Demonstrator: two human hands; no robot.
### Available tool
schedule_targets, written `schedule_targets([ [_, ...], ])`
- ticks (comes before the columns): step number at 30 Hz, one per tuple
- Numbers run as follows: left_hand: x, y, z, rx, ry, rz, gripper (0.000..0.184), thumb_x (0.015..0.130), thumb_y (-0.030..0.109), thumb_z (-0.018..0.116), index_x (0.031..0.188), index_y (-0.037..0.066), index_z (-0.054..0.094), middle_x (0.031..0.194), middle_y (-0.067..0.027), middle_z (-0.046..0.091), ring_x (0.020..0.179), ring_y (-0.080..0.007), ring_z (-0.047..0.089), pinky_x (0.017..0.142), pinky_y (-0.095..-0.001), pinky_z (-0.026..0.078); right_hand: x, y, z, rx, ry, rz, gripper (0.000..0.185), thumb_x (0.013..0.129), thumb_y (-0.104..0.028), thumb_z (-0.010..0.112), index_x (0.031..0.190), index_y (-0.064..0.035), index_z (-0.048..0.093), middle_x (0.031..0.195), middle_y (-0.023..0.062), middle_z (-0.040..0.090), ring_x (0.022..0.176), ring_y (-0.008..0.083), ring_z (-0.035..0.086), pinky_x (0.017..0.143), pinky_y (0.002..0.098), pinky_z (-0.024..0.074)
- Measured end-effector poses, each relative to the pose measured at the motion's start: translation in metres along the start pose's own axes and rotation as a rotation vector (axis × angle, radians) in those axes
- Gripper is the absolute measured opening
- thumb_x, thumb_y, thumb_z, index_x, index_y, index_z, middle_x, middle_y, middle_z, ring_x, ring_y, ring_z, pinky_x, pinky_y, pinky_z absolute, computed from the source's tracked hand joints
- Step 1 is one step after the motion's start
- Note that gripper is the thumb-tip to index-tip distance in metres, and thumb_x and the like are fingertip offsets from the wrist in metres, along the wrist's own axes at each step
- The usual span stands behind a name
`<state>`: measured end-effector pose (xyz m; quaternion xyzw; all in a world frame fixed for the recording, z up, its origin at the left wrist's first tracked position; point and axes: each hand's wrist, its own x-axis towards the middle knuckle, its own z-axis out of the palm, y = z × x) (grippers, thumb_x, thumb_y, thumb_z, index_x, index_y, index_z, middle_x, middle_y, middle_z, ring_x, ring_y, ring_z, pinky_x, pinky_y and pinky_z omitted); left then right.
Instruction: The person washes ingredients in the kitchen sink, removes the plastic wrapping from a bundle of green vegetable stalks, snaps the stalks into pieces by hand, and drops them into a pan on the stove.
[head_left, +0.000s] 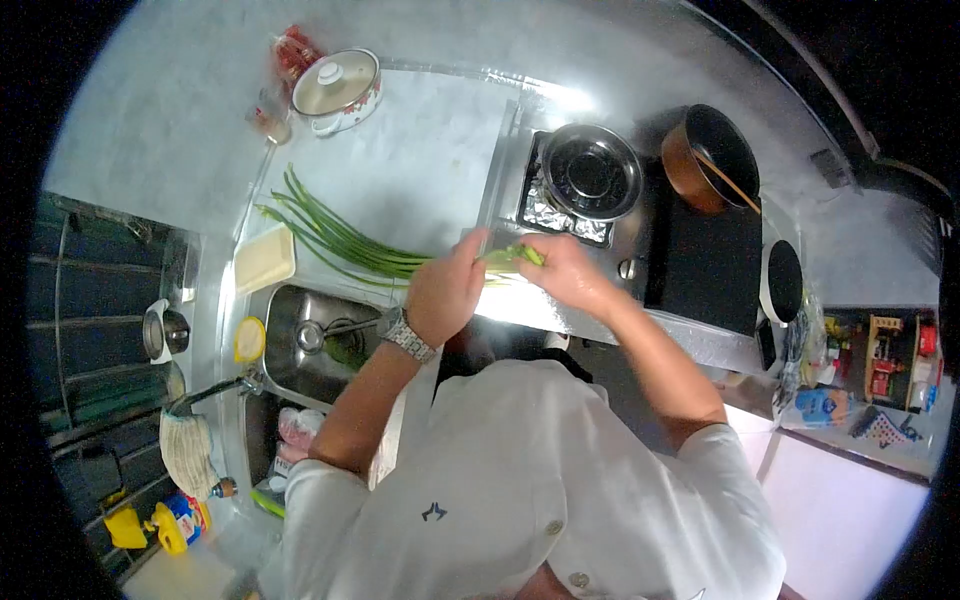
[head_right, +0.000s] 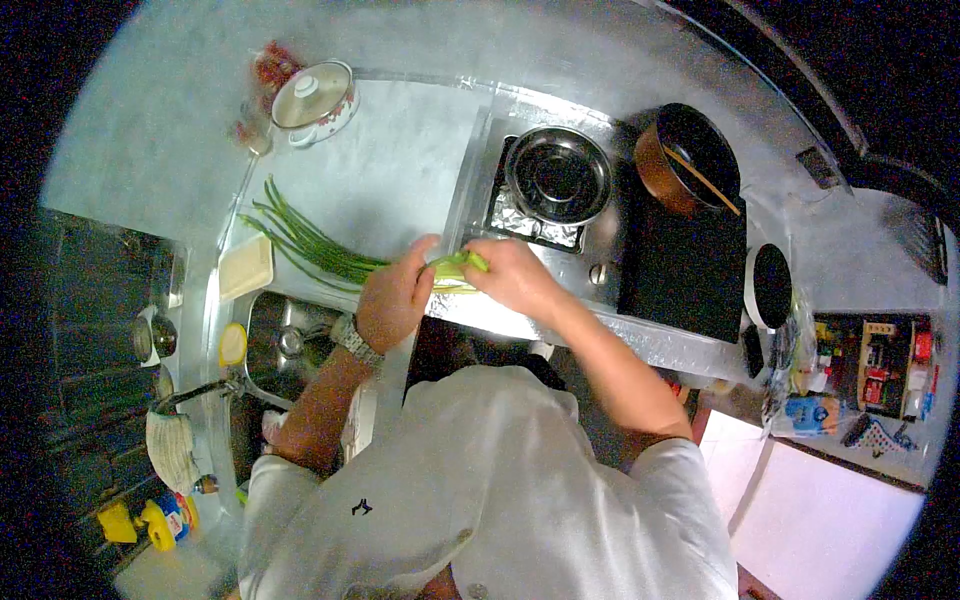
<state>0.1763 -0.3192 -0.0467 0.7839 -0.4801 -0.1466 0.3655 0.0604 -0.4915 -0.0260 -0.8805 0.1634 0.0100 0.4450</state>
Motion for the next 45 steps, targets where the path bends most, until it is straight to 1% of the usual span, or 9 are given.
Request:
schedule_targets([
  [1,-0.001,-0.001,-0.002,0.013,0.103,0.213,0.028,0.093,0.014,0.050,0.118,0.005,0.059,0.086,-0.0199,0.063,0.072,-0.0357,0.062,0.063,-0.0435,0.049,0.000,-0.003,-0.009,-0.001,-0.118,0.010,0.027,0.089,-0.029,0.061,0.094,-0.0037,0.066,0.079,0.0205,0.065,0.071,0.0350,0.064,0.066,0.0414,0.0493],
  [6,-0.011,0.025,-0.016,0.088,-0.250,0.358,0.011,0.091,0.016,0.051,0.088,0.006,0.055,0.076,-0.0147,0.058,0.070,-0.0365,0.059,0.060,-0.0479,0.048,-0.010,-0.036,-0.052,-0.106,-0.424,-0.256,0.031,0.088,-0.034,0.066,0.090,-0.0036,0.064,0.075,0.0177,0.063,0.067,0.0290,0.061,0.064,0.0398,0.0466],
  [11,-0.010,0.058,-0.054,-0.279,-0.424,0.384,0.013,0.094,0.019,0.055,0.090,0.007,0.060,0.073,-0.0122,0.062,0.070,-0.0332,0.062,0.060,-0.0416,0.048,-0.021,-0.043,-0.065,0.342,-0.702,-0.236,0.021,0.084,-0.018,0.074,0.089,0.0001,0.064,0.072,0.0068,0.064,0.064,0.0127,0.059,0.057,0.0291,0.0452],
  [17,-0.009,0.060,-0.054,-0.707,-0.442,0.214,0.015,0.093,0.018,0.057,0.088,0.006,0.063,0.070,-0.0071,0.062,0.063,-0.0221,0.061,0.057,-0.0349,0.046,-0.024,-0.032,-0.047,0.678,-0.484,-0.233,0.019,0.079,-0.011,0.077,0.087,0.0013,0.064,0.070,0.0044,0.061,0.060,0.0111,0.056,0.053,0.0263,0.0435],
  [23,-0.004,0.040,-0.033,0.251,-0.215,0.280,0.010,0.086,0.013,0.056,0.089,0.003,0.055,0.068,-0.0144,0.060,0.064,-0.0346,0.062,0.055,-0.0456,0.048,-0.011,-0.031,-0.045,0.204,-0.307,-0.324,0.017,0.086,-0.017,0.070,0.094,-0.0028,0.066,0.069,0.0104,0.062,0.058,0.0194,0.059,0.056,0.0344,0.0462],
  [26,-0.001,0.038,-0.027,0.297,-0.194,0.257,0.011,0.083,0.013,0.057,0.084,0.004,0.051,0.066,-0.0163,0.058,0.063,-0.0360,0.061,0.055,-0.0488,0.048,-0.014,-0.052,-0.046,-0.252,-0.152,-0.354,0.017,0.082,-0.015,0.070,0.093,-0.0029,0.066,0.073,0.0183,0.062,0.066,0.0357,0.061,0.059,0.0403,0.0484],
  [29,-0.003,0.039,-0.032,0.224,-0.215,0.269,0.010,0.084,0.014,0.056,0.082,0.005,0.051,0.064,-0.0163,0.057,0.061,-0.0360,0.060,0.055,-0.0480,0.047,-0.016,-0.044,-0.052,-0.187,-0.257,-0.360,0.024,0.087,-0.030,0.064,0.092,-0.0064,0.064,0.076,0.0180,0.062,0.073,0.0370,0.063,0.063,0.0456,0.0476],
  [34,-0.004,0.046,-0.036,-0.205,-0.196,0.289,0.012,0.088,0.015,0.054,0.081,0.005,0.052,0.061,-0.0139,0.054,0.056,-0.0332,0.057,0.052,-0.0443,0.043,-0.013,-0.032,-0.057,0.245,-0.449,-0.294,0.021,0.089,-0.023,0.068,0.095,-0.0035,0.065,0.081,0.0114,0.065,0.074,0.0212,0.062,0.068,0.0334,0.0473],
  [45,-0.012,0.054,-0.037,-0.674,-0.190,0.012,0.018,0.095,0.015,0.047,0.087,0.002,0.056,0.066,-0.0039,0.050,0.060,-0.0166,0.047,0.059,-0.0307,0.039,-0.015,-0.032,-0.042,0.498,-0.303,-0.308,0.013,0.088,-0.013,0.068,0.092,-0.0015,0.065,0.069,0.0023,0.061,0.063,0.0080,0.053,0.057,0.0257,0.0438],
])
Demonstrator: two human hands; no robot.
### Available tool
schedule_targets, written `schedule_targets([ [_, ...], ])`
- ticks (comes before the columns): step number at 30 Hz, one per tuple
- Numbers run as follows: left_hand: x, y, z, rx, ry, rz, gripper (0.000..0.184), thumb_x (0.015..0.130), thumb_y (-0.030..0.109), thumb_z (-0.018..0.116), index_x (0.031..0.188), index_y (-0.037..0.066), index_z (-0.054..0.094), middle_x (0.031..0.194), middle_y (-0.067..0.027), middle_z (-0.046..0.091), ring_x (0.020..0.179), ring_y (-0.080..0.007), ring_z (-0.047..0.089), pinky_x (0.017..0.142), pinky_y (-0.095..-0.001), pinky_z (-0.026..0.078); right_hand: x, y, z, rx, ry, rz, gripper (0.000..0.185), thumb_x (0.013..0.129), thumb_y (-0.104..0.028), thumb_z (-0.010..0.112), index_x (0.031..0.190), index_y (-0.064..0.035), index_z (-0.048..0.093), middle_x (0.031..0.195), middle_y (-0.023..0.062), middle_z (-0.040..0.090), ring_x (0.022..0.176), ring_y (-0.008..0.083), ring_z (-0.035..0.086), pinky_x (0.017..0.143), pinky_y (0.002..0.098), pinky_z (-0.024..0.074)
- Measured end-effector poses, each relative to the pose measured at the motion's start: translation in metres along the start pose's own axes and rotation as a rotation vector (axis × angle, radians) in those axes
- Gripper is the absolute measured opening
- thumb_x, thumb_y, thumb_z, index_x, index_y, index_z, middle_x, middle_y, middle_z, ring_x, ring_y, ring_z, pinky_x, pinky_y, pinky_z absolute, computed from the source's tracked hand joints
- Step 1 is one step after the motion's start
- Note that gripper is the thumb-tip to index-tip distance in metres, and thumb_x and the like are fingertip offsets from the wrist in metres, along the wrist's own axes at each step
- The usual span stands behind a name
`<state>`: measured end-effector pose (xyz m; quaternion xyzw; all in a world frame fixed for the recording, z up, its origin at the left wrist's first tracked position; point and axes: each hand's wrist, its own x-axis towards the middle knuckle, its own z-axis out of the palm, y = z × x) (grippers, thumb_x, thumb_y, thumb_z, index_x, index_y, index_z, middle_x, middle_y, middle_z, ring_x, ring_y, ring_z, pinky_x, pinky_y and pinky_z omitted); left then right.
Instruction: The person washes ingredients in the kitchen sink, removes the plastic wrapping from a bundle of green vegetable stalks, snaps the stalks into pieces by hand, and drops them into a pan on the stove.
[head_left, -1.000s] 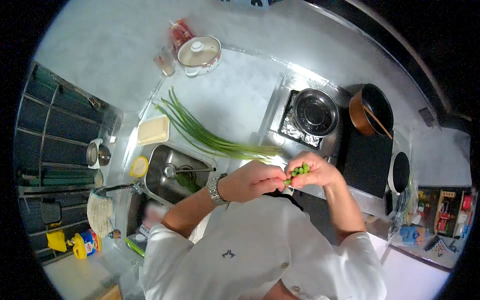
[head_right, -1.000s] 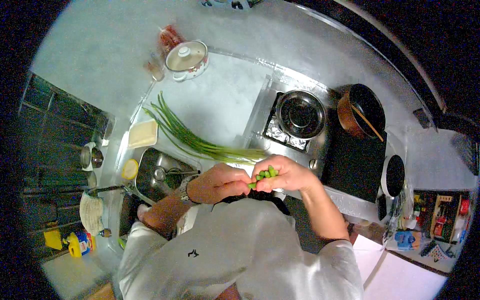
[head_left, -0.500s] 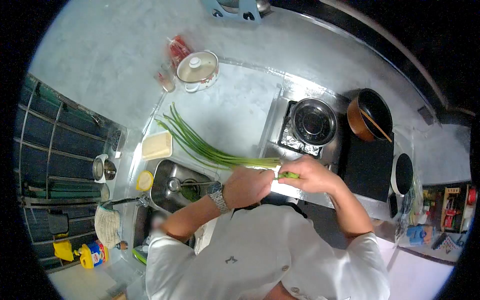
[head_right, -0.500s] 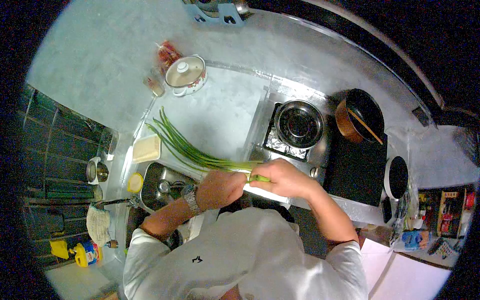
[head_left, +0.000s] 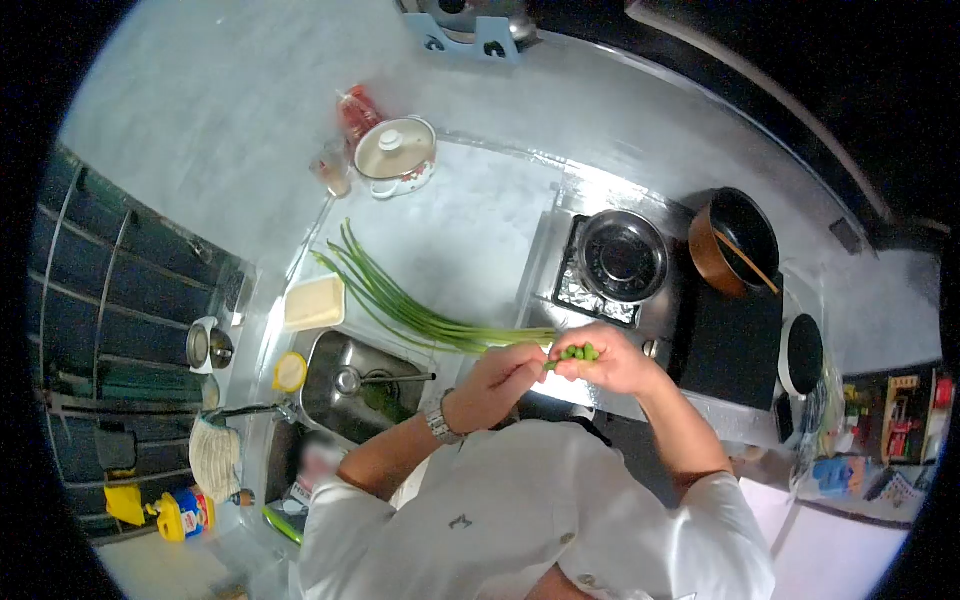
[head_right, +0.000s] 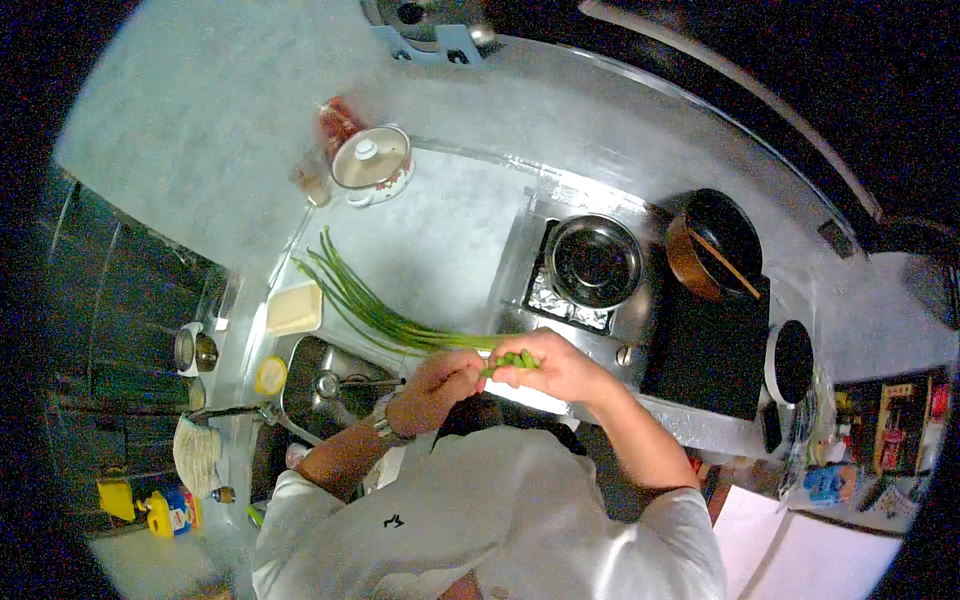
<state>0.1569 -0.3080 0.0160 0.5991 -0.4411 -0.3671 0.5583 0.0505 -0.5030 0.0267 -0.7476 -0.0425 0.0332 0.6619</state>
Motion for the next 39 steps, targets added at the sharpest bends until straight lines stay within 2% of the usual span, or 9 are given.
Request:
schedule_targets([
  [7,0.006,-0.015,-0.008,0.798,0.016,0.037,0.023,0.096,0.015,0.047,0.111,0.002,0.059,0.089,-0.0219,0.065,0.082,-0.0378,0.064,0.071,-0.0433,0.051,-0.004,-0.012,0.008,-0.208,0.120,0.263,0.018,0.094,-0.021,0.061,0.097,-0.0039,0.065,0.062,0.0041,0.058,0.059,0.0111,0.054,0.056,0.0292,0.0443],
  [11,0.010,-0.046,-0.006,0.971,-0.042,-0.027,0.024,0.099,0.019,0.045,0.110,0.002,0.057,0.084,-0.0149,0.066,0.075,-0.0360,0.064,0.069,-0.0430,0.052,-0.010,-0.003,0.027,-0.260,0.248,0.181,0.020,0.093,-0.022,0.063,0.095,-0.0025,0.063,0.060,0.0046,0.057,0.054,0.0119,0.054,0.051,0.0294,0.0428],
  [14,0.012,-0.071,-0.030,0.719,0.403,0.537,0.016,0.098,0.013,0.044,0.105,0.002,0.054,0.068,-0.0073,0.057,0.051,-0.0208,0.054,0.048,-0.0330,0.044,-0.026,-0.018,0.020,0.227,0.175,0.244,0.017,0.094,-0.020,0.061,0.094,-0.0026,0.061,0.059,0.0029,0.055,0.049,0.0114,0.051,0.047,0.0253,0.0404],
  [16,0.009,-0.024,-0.047,-0.158,0.405,-0.171,0.020,0.102,0.021,0.043,0.104,0.006,0.056,0.067,0.0037,0.050,0.050,-0.0070,0.041,0.043,-0.0242,0.036,-0.032,-0.017,0.012,0.524,0.499,0.055,0.017,0.094,-0.016,0.059,0.106,-0.0036,0.058,0.070,0.0045,0.060,0.056,0.0109,0.055,0.053,0.0249,0.0454],
  [19,0.009,-0.019,-0.028,-0.110,0.292,-0.134,0.018,0.102,0.020,0.044,0.105,0.007,0.056,0.063,0.0041,0.045,0.046,-0.0019,0.031,0.040,-0.0184,0.025,-0.013,0.026,-0.034,0.586,0.819,0.213,0.020,0.094,-0.018,0.060,0.108,-0.0041,0.054,0.083,0.0067,0.062,0.066,0.0123,0.059,0.056,0.0266,0.0499],
  [26,0.001,-0.036,-0.022,-0.152,0.253,-0.287,0.019,0.101,0.015,0.045,0.109,0.005,0.059,0.060,0.0059,0.041,0.050,-0.0028,0.032,0.044,-0.0202,0.028,-0.012,0.157,-0.136,0.835,1.019,0.286,0.045,0.098,-0.043,0.050,0.110,0.0007,0.054,0.094,0.0138,0.065,0.082,0.0221,0.065,0.075,0.0341,0.0575],
  [30,-0.007,-0.038,-0.024,-0.113,0.253,-0.317,0.022,0.101,0.015,0.045,0.115,0.004,0.058,0.063,0.0056,0.042,0.053,-0.0022,0.035,0.046,-0.0197,0.029,-0.004,0.132,-0.138,0.679,1.103,0.409,0.062,0.099,-0.050,0.041,0.138,-0.0015,0.040,0.134,0.0149,0.051,0.126,0.0285,0.046,0.113,0.0418,0.0268],
  [36,-0.012,-0.065,-0.026,-0.209,0.389,-0.189,0.023,0.101,0.018,0.044,0.115,0.002,0.055,0.073,-0.0002,0.051,0.061,-0.0067,0.046,0.051,-0.0220,0.037,-0.026,0.167,-0.120,0.195,1.198,0.276,0.044,0.099,-0.036,0.049,0.124,-0.0008,0.056,0.122,0.0096,0.061,0.116,0.0226,0.054,0.105,0.0365,0.0382],
  [39,0.001,-0.061,-0.017,-0.240,0.467,0.010,0.025,0.102,0.019,0.044,0.115,0.001,0.054,0.089,-0.0079,0.061,0.076,-0.0144,0.059,0.062,-0.0262,0.045,-0.022,0.124,-0.031,-0.048,0.658,0.334,0.034,0.099,-0.032,0.051,0.116,-0.0053,0.062,0.109,0.0063,0.065,0.104,0.0159,0.058,0.095,0.0317,0.0439],
])
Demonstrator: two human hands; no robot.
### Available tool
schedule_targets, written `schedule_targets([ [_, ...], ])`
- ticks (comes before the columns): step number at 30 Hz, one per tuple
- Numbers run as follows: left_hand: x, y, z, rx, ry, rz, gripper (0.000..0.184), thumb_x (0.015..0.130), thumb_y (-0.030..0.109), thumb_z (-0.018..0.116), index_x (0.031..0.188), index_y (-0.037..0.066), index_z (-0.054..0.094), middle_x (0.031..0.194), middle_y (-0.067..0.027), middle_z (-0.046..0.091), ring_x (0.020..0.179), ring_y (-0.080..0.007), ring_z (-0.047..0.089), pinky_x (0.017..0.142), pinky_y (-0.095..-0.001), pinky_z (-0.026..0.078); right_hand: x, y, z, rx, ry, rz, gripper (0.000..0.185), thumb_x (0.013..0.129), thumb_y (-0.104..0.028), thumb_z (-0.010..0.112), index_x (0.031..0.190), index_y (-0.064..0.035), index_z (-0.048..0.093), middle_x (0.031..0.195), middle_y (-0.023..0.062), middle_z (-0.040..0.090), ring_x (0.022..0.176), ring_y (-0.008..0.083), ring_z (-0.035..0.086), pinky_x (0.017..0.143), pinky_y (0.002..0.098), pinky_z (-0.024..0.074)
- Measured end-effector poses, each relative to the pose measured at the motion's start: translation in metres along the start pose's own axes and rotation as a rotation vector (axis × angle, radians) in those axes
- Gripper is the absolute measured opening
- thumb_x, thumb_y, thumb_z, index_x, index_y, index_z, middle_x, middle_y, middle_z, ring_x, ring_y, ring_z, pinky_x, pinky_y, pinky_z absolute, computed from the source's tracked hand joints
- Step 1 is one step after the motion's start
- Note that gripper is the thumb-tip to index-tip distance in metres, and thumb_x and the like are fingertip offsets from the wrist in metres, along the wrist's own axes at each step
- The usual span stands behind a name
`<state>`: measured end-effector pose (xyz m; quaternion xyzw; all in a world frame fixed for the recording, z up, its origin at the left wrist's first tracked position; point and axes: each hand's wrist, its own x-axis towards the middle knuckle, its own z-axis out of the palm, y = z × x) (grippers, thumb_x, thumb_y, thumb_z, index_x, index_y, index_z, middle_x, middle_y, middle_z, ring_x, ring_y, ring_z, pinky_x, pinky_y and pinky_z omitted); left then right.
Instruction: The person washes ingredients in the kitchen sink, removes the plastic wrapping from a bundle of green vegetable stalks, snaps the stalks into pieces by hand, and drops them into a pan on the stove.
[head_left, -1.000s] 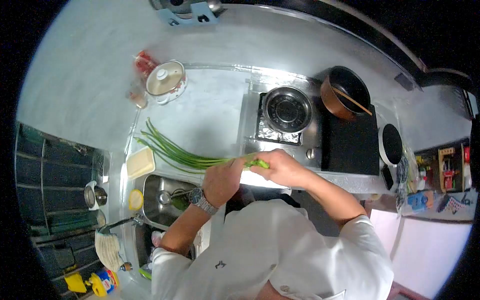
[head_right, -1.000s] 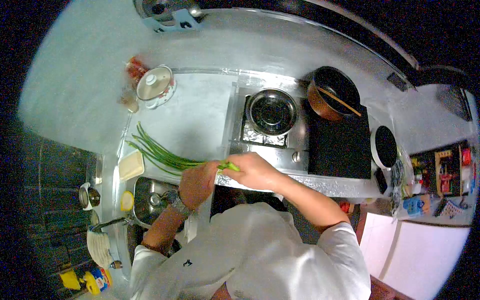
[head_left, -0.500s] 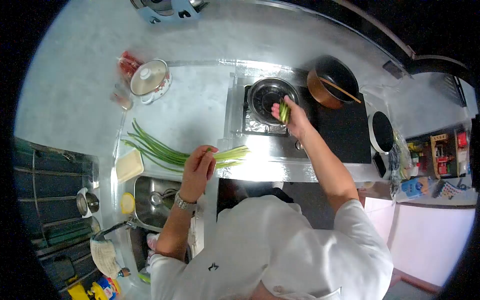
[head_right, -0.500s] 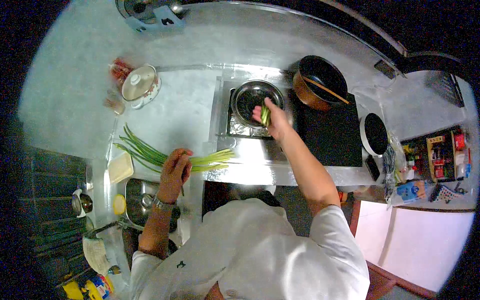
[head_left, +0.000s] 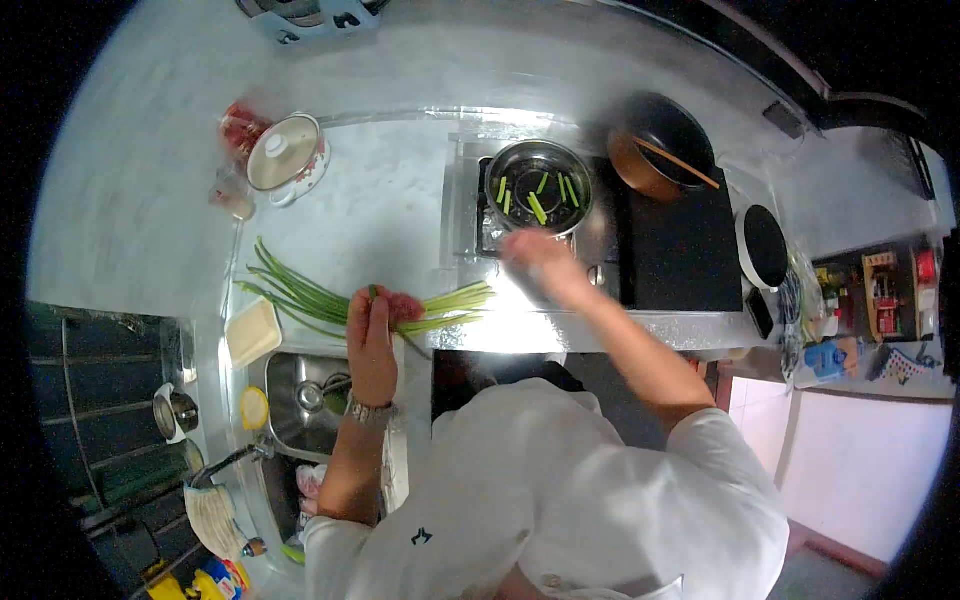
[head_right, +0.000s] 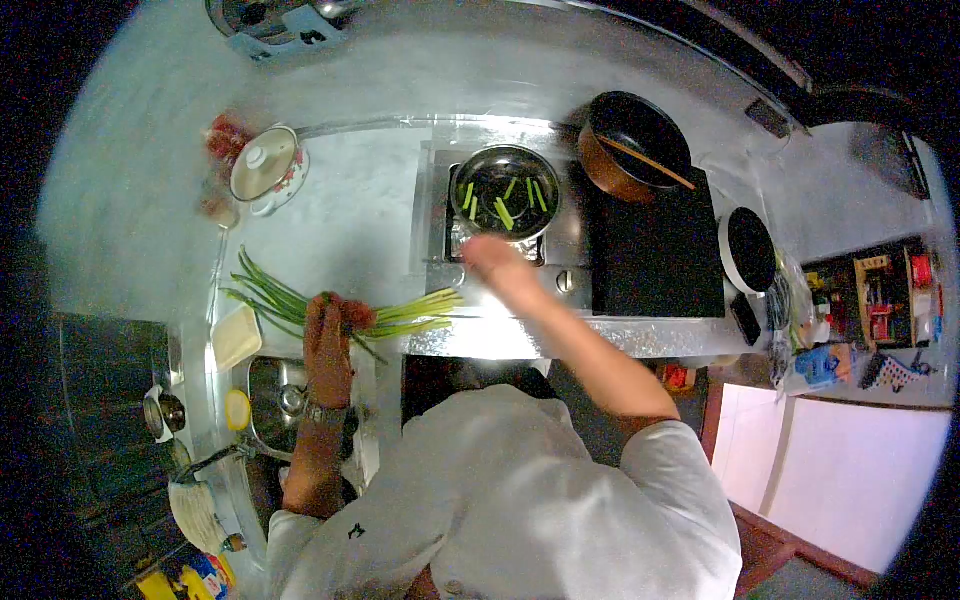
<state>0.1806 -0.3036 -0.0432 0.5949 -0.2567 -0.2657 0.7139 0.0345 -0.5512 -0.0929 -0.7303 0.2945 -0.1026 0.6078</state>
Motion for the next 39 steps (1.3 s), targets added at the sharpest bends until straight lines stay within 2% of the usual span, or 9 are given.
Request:
schedule_targets([
  [3,0.014,0.013,0.032,-0.129,0.029,0.003,0.018,0.102,0.016,0.041,0.110,0.002,0.050,0.106,-0.0150,0.064,0.095,-0.0195,0.063,0.078,-0.0292,0.048,-0.042,-0.053,0.054,-0.053,-0.288,-0.257,0.029,0.093,-0.027,0.061,0.112,-0.0055,0.063,0.101,0.0167,0.067,0.094,0.0295,0.066,0.081,0.0360,0.0505],
  [7,0.030,0.002,0.050,-0.466,0.007,-0.267,0.014,0.102,0.014,0.041,0.109,0.004,0.048,0.117,-0.0192,0.064,0.110,-0.0233,0.060,0.093,-0.0328,0.046,-0.040,-0.078,0.068,-0.350,-0.073,-0.471,0.016,0.090,-0.019,0.060,0.092,-0.0036,0.061,0.077,0.0197,0.063,0.071,0.0411,0.062,0.063,0.0488,0.0492],
  [17,0.030,-0.001,0.062,-0.473,-0.095,-0.196,0.022,0.104,0.021,0.042,0.108,0.002,0.052,0.114,-0.0190,0.064,0.108,-0.0227,0.060,0.099,-0.0344,0.043,-0.038,-0.089,0.056,-0.491,0.031,-0.396,0.022,0.090,-0.023,0.058,0.081,-0.0023,0.060,0.071,0.0211,0.061,0.066,0.0411,0.060,0.060,0.0502,0.0472],
  [23,0.029,0.000,0.058,-0.054,0.013,0.047,0.018,0.099,0.016,0.049,0.102,-0.001,0.056,0.111,-0.0157,0.067,0.099,-0.0247,0.065,0.096,-0.0376,0.047,-0.030,-0.094,0.058,-0.483,-0.042,-0.267,0.024,0.090,-0.023,0.055,0.083,-0.0014,0.064,0.075,0.0222,0.063,0.070,0.0420,0.061,0.065,0.0497,0.0488],
  [25,0.030,0.005,0.054,0.705,-0.097,0.596,0.014,0.094,0.003,0.046,0.103,0.000,0.056,0.113,-0.0192,0.066,0.103,-0.0346,0.064,0.099,-0.0438,0.046,-0.030,-0.097,0.065,-0.467,-0.048,-0.256,0.024,0.089,-0.022,0.055,0.086,-0.0016,0.066,0.078,0.0232,0.064,0.073,0.0423,0.062,0.067,0.0494,0.0489],
  [33,0.003,0.027,0.055,0.882,-0.385,0.493,0.018,0.082,0.002,0.056,0.099,0.002,0.062,0.111,-0.0151,0.067,0.109,-0.0354,0.061,0.098,-0.0460,0.046,-0.006,-0.078,0.085,0.089,-0.070,-0.301,0.029,0.090,-0.025,0.051,0.091,0.0002,0.066,0.084,0.0236,0.065,0.083,0.0397,0.063,0.074,0.0441,0.0488],
  [35,-0.012,0.050,0.095,0.483,-0.284,0.960,0.016,0.085,0.008,0.055,0.098,0.002,0.062,0.096,-0.0175,0.063,0.091,-0.0322,0.063,0.083,-0.0409,0.051,0.020,-0.056,0.077,-0.155,-0.252,0.053,0.034,0.093,-0.029,0.050,0.090,0.0007,0.066,0.080,0.0177,0.065,0.077,0.0323,0.063,0.073,0.0395,0.0476],
  [38,0.010,0.026,0.061,0.597,0.045,0.178,0.027,0.101,0.022,0.043,0.096,0.001,0.060,0.104,-0.0170,0.067,0.097,-0.0252,0.065,0.092,-0.0396,0.049,-0.009,-0.065,0.065,0.033,-0.100,-0.126,0.032,0.097,-0.028,0.048,0.109,-0.0018,0.063,0.087,0.0054,0.059,0.079,0.0138,0.053,0.072,0.0278,0.0430],
  [39,0.032,0.012,0.046,-0.014,0.055,0.191,0.027,0.103,0.022,0.039,0.102,0.002,0.057,0.102,-0.0140,0.067,0.091,-0.0237,0.065,0.088,-0.0400,0.051,-0.014,-0.079,0.059,0.143,-0.093,-0.013,0.032,0.097,-0.022,0.049,0.120,-0.0018,0.059,0.088,0.0006,0.057,0.078,0.0089,0.050,0.068,0.0235,0.0408],
])
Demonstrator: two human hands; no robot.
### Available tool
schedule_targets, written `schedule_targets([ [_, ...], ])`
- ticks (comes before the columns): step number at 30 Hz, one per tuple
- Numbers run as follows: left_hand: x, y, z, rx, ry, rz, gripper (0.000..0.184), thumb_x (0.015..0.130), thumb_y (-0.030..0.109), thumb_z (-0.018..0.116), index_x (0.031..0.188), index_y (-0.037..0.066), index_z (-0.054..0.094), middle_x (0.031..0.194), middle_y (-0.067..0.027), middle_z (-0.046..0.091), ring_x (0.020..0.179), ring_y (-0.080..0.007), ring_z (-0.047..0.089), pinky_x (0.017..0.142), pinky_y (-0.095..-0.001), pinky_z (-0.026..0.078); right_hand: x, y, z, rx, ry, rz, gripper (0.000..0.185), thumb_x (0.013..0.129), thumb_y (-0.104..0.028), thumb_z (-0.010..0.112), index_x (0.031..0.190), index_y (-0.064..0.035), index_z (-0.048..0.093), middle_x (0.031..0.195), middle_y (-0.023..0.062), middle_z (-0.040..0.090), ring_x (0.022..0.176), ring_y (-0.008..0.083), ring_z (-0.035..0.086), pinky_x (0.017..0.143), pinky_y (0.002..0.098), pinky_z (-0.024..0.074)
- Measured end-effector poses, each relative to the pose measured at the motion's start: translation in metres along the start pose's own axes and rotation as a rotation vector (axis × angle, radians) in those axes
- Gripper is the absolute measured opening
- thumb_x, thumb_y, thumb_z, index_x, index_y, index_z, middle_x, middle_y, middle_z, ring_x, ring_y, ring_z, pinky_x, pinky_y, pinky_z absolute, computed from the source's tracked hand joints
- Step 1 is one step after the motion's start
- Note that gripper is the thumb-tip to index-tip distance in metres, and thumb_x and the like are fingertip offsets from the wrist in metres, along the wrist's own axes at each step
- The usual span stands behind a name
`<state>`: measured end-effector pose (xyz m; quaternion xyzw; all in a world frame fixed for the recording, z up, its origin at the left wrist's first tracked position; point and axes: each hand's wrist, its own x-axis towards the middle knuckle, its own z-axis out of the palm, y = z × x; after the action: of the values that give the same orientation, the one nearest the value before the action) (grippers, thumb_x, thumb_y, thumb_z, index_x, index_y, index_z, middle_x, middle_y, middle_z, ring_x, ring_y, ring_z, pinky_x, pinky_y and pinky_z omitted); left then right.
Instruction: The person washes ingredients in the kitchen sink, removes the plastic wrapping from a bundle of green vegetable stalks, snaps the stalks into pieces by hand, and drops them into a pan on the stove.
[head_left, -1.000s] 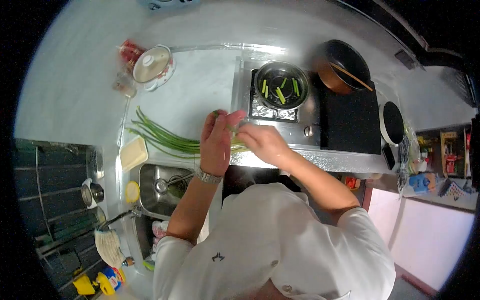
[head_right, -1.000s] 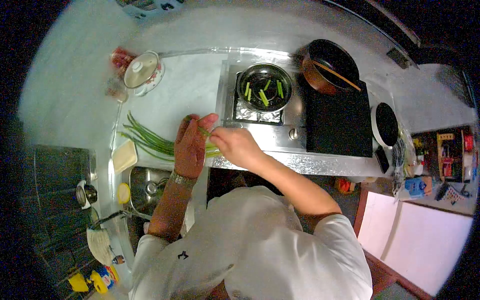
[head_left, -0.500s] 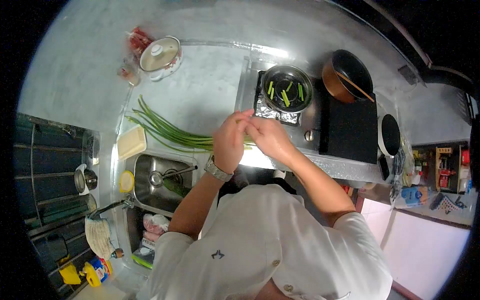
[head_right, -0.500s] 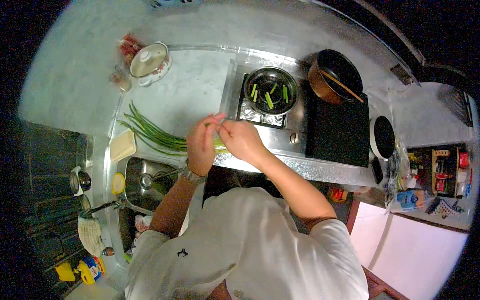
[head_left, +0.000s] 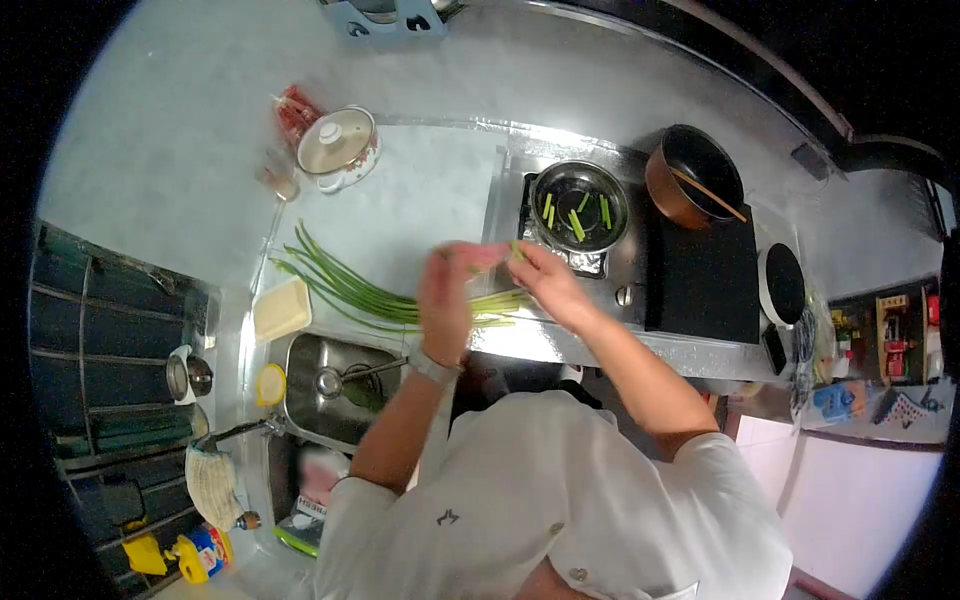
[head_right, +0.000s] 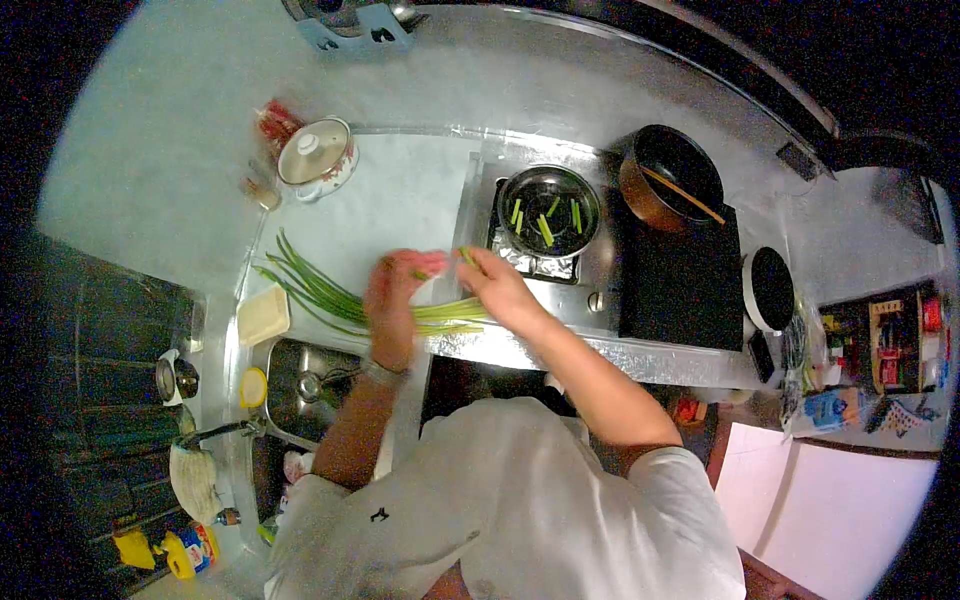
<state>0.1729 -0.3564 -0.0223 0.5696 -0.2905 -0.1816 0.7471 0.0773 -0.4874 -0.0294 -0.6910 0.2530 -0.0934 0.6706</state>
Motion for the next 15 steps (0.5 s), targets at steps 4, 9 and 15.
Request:
schedule_targets([
  [4,0.010,-0.002,-0.028,-0.298,0.074,-0.355,0.021,0.101,0.021,0.046,0.104,0.003,0.057,0.078,-0.0016,0.056,0.068,-0.0101,0.053,0.066,-0.0305,0.051,-0.013,-0.018,-0.017,0.352,-0.220,0.077,0.057,0.098,-0.009,0.044,0.150,-0.0020,0.020,0.094,0.0076,0.061,0.072,0.0093,0.049,0.064,0.0221,0.0413],
  [9,-0.001,0.021,0.003,-0.085,-0.200,-0.486,0.019,0.098,0.022,0.054,0.093,0.005,0.062,0.067,0.0079,0.048,0.057,0.0000,0.038,0.052,-0.0176,0.031,-0.022,-0.025,-0.011,0.528,-0.362,0.072,0.062,0.099,-0.009,0.045,0.152,-0.0043,0.014,0.093,0.0109,0.063,0.063,0.0113,0.050,0.057,0.0227,0.0416],
  [15,-0.006,0.002,0.008,-0.168,-0.131,-0.479,0.020,0.097,0.027,0.054,0.098,0.008,0.062,0.061,0.0102,0.037,0.051,-0.0007,0.031,0.047,-0.0197,0.024,-0.028,-0.016,-0.016,0.613,-0.352,0.156,0.049,0.102,-0.021,0.044,0.146,-0.0030,0.031,0.095,0.0161,0.066,0.071,0.0152,0.063,0.066,0.0281,0.0539],
])
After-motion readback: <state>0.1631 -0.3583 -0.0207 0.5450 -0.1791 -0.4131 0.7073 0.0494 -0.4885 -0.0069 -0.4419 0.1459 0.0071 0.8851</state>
